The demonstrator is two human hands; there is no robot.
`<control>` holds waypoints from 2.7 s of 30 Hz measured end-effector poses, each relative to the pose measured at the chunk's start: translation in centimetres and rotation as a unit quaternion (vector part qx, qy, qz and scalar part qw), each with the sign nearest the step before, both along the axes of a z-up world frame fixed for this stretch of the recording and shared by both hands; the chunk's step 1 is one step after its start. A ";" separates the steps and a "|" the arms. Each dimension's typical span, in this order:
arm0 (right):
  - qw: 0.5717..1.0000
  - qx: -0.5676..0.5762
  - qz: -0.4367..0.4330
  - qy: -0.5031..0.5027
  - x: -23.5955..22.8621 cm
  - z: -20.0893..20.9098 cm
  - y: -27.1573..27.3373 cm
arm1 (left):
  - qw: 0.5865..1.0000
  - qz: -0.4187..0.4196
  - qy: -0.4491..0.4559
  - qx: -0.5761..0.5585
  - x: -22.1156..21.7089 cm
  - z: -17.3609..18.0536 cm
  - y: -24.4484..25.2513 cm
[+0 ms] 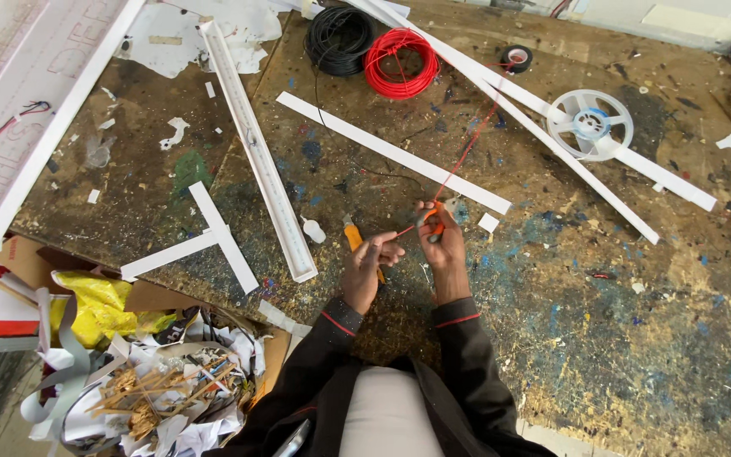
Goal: The person strips the insulation from red and black wires using pliers, then inserts the wire ends into a white plastic channel. They twist the wires together and secure the connection with black electrical tape. The person repeats this process for additional wires along the channel.
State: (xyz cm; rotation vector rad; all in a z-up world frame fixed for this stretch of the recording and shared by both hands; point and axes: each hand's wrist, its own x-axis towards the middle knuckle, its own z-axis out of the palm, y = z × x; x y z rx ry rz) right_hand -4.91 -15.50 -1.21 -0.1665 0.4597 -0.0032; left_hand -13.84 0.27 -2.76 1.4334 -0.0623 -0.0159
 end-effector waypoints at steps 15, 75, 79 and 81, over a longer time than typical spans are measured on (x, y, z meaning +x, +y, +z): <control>0.621 -0.673 0.394 -0.079 -7.3 -0.4 -3.3 | 0.983 0.172 0.004 0.060 1.8 0.2 2.9; 0.221 -0.933 0.280 -0.043 9.3 5.4 5.5 | 0.876 0.208 0.218 -0.376 17.2 6.1 -1.3; 0.236 -0.933 0.272 -0.015 10.2 5.9 5.4 | 0.881 0.188 0.210 -0.380 18.2 6.8 -1.4; 0.232 -0.933 0.274 0.003 10.2 6.0 5.5 | 0.882 0.188 0.211 -0.378 18.4 6.9 -1.5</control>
